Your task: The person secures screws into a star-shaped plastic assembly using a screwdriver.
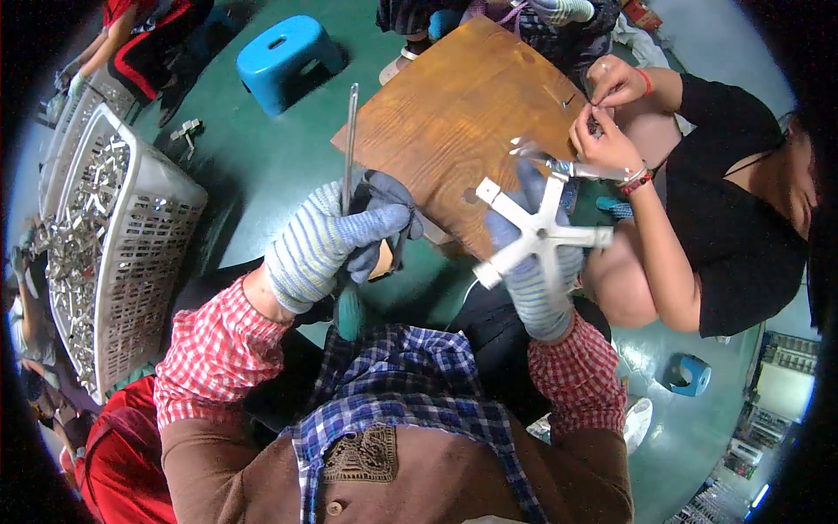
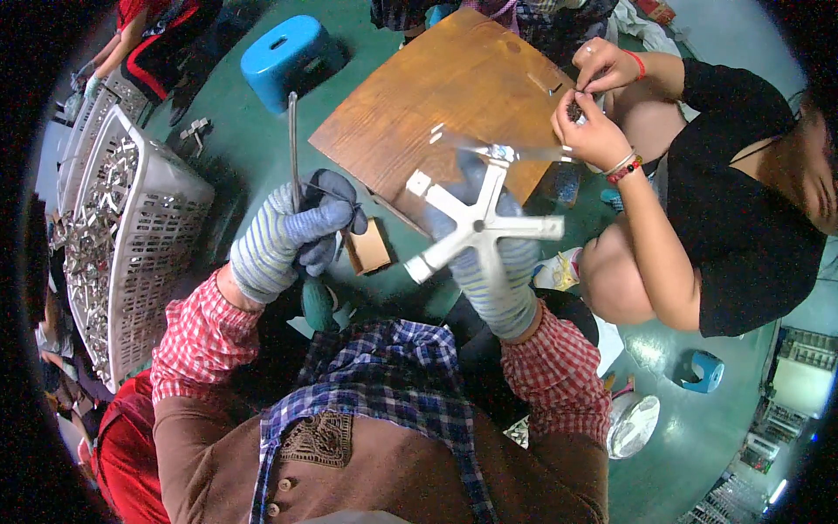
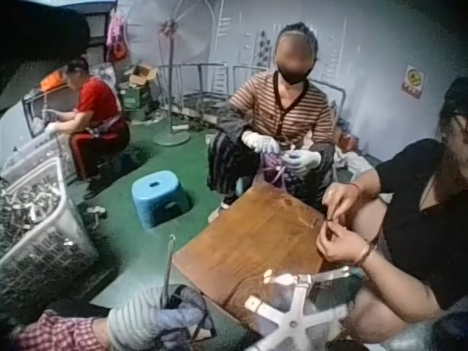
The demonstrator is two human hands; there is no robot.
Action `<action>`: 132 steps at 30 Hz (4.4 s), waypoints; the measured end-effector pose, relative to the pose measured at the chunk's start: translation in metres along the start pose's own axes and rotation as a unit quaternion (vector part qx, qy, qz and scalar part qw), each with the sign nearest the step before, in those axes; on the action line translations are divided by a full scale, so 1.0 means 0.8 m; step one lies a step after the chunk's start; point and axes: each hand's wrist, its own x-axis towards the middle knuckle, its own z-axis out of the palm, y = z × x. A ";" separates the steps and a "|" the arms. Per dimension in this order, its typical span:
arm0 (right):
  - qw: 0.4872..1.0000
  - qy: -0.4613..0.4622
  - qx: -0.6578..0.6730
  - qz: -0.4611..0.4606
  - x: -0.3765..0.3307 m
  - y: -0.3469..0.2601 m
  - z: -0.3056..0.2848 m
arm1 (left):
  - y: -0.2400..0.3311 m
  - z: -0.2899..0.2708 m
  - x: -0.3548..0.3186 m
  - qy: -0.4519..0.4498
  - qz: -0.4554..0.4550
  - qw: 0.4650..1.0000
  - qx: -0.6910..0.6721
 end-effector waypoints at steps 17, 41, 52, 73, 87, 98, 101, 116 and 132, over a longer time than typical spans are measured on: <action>0.721 -0.104 -0.684 -0.040 -0.017 -0.006 0.002 | -0.011 0.007 -0.010 -0.026 -0.044 0.998 -0.028; 0.594 -0.128 -0.791 -0.070 -0.037 0.012 -0.045 | -0.023 0.005 -0.008 -0.036 -0.073 0.996 0.018; 0.675 -0.188 -0.713 0.017 -0.032 0.001 -0.022 | -0.026 -0.013 -0.009 -0.079 -0.092 0.988 0.100; 0.805 -0.181 -0.527 0.203 -0.028 0.005 -0.026 | -0.030 -0.022 -0.007 -0.085 -0.134 0.975 0.157; 0.659 -0.167 -0.732 0.026 -0.024 0.017 -0.030 | -0.053 -0.001 -0.012 0.042 0.090 0.932 0.349; 0.620 -0.234 -0.748 -0.033 -0.027 0.006 -0.020 | -0.066 -0.014 -0.009 -0.024 0.244 0.828 0.505; 0.616 -0.232 -0.750 -0.068 -0.030 0.010 -0.039 | -0.061 -0.015 -0.004 -0.078 0.308 0.775 0.546; 0.721 -0.175 -0.670 0.037 -0.026 0.028 -0.041 | -0.035 -0.026 -0.004 -0.123 0.239 0.835 0.479; 0.438 -0.225 -0.856 -0.156 -0.025 0.012 -0.015 | -0.032 -0.016 -0.001 -0.072 -0.119 0.989 -0.044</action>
